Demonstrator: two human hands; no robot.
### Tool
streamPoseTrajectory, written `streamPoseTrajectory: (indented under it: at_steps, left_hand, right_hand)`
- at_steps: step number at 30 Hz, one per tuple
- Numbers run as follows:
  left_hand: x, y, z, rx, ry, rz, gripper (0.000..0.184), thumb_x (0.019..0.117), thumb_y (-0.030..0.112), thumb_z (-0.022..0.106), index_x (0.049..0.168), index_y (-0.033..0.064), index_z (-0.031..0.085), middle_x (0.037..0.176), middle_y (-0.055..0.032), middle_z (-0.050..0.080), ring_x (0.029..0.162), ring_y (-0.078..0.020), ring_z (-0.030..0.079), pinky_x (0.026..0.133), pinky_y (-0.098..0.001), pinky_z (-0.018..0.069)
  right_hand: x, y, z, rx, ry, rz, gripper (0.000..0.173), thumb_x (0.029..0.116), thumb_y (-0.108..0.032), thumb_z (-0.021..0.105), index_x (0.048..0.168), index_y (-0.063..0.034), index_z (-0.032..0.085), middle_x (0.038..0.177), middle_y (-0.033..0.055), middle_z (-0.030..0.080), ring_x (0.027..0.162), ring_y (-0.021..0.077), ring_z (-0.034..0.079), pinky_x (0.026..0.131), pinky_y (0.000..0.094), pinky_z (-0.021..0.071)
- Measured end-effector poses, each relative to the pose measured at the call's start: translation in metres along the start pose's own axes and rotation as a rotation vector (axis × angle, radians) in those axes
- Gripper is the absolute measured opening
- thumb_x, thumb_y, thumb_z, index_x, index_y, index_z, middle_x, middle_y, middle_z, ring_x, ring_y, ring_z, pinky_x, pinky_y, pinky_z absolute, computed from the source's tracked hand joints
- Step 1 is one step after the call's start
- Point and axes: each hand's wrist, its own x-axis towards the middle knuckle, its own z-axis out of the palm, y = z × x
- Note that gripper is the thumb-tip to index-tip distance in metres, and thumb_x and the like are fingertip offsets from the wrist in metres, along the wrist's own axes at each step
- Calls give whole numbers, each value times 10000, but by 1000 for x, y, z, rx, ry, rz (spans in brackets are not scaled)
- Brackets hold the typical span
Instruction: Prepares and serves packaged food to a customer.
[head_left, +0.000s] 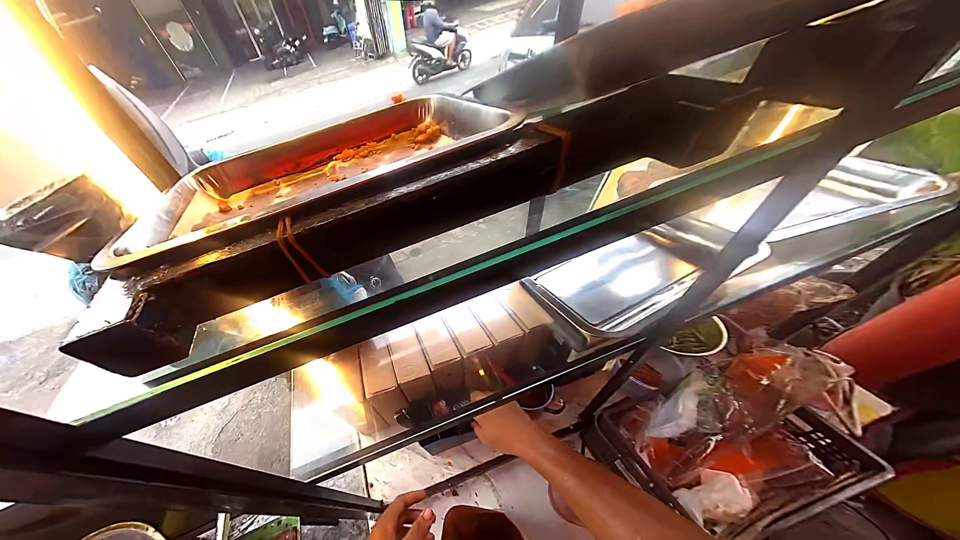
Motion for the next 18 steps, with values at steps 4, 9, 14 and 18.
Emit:
streamPoseTrajectory:
  at_steps: [4,9,14,18]
  left_hand:
    - [9,18,0,84,73,125,438,1025,261,635,1400,49,556,1141,-96,741,984,-223,740,849,-420,632]
    - [23,43,4,190,160,274,354,1000,256,665,1314,95,636,1069,-36,755,902,-178,750,785,-358,654]
    - [28,66,12,291,233,385,361,984,327,667,1288,132,686,1116,35,746,951,-106,731,760,-293,643]
    - [33,64,28,183,304,455,471,926,355,740,1288,67,649,1250,-55,700,1099,-168,705,840,-353,648]
  right_hand:
    - [4,3,2,425,124,155,476,911,-579,566,1082,-176,751,1056,54,734,1043,233,689,951,538,536]
    - [15,-10,3,755,280,284,403,942,-442,697,1080,-69,762,1135,132,735,1124,247,675,1053,485,502]
    - [-17,-11,1,1561,439,166,202,1022,-228,621,1070,-41,680,820,52,654,648,122,596,582,278,517]
    - [-70,-2,-1,1910,367,41,209,1039,-145,446,1070,-2,595,1022,139,728,878,212,713,737,351,592]
